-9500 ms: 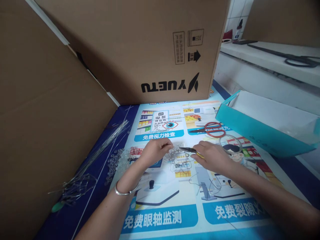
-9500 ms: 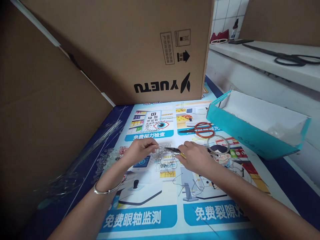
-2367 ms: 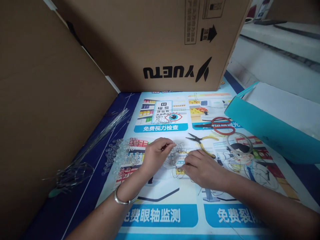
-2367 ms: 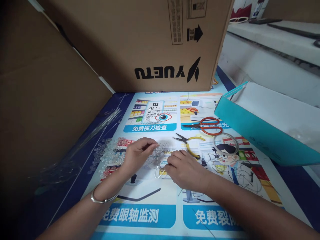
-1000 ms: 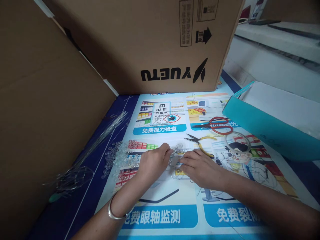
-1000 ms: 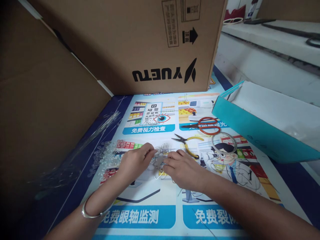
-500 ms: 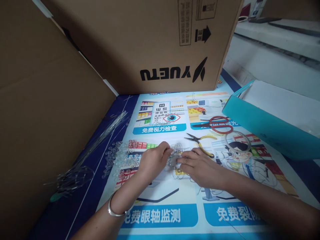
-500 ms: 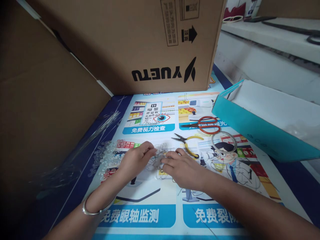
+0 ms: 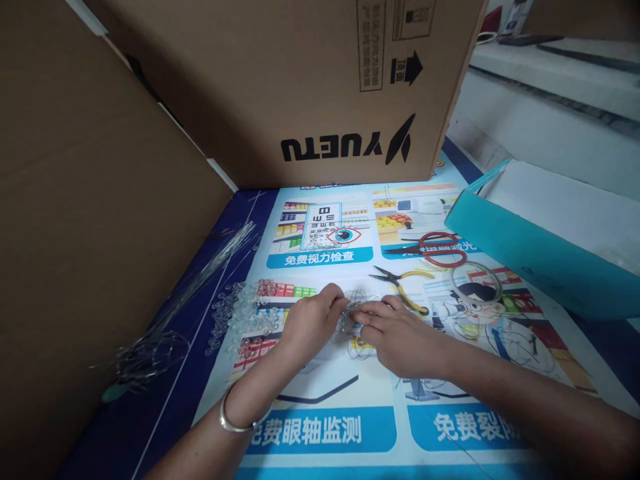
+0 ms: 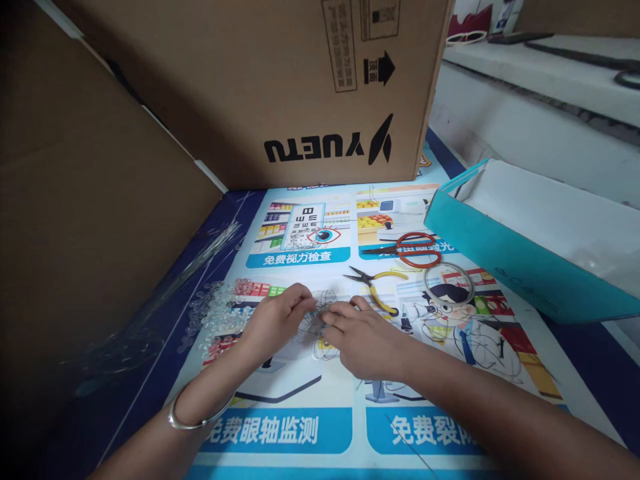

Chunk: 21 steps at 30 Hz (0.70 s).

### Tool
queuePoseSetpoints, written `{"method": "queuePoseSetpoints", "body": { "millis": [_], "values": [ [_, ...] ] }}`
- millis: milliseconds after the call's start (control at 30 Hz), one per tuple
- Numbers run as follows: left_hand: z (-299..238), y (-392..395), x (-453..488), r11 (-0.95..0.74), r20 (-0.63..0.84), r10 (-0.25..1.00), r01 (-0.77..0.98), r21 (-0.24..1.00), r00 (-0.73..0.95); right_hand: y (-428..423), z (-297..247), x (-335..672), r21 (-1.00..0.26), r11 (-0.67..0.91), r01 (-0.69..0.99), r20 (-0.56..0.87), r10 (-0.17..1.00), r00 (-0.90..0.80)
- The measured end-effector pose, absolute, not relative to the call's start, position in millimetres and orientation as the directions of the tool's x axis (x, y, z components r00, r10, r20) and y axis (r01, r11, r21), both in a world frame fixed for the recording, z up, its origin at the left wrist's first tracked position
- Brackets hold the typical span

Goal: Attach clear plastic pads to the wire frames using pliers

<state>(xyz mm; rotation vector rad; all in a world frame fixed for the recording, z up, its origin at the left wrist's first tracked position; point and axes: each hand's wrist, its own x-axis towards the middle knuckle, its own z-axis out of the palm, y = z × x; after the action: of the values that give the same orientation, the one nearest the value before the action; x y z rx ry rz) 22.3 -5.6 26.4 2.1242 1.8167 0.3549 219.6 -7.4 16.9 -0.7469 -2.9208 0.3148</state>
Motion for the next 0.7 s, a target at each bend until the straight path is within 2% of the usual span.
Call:
{"method": "queuePoseSetpoints", "body": {
  "millis": [233,700],
  "values": [
    [24.2,-5.5,21.8,-0.169,-0.006,0.983,0.914,0.37,0.184,-6.9,20.5,219.4,-0.231,0.857,0.461,0.05,0.484,-0.874],
    [21.5,-6.0,22.0,-0.314,0.111,0.947,0.937,0.151,0.3,-7.4,21.3,220.5,-0.233,0.858,0.458,0.044,0.48,-0.876]
  ]
}}
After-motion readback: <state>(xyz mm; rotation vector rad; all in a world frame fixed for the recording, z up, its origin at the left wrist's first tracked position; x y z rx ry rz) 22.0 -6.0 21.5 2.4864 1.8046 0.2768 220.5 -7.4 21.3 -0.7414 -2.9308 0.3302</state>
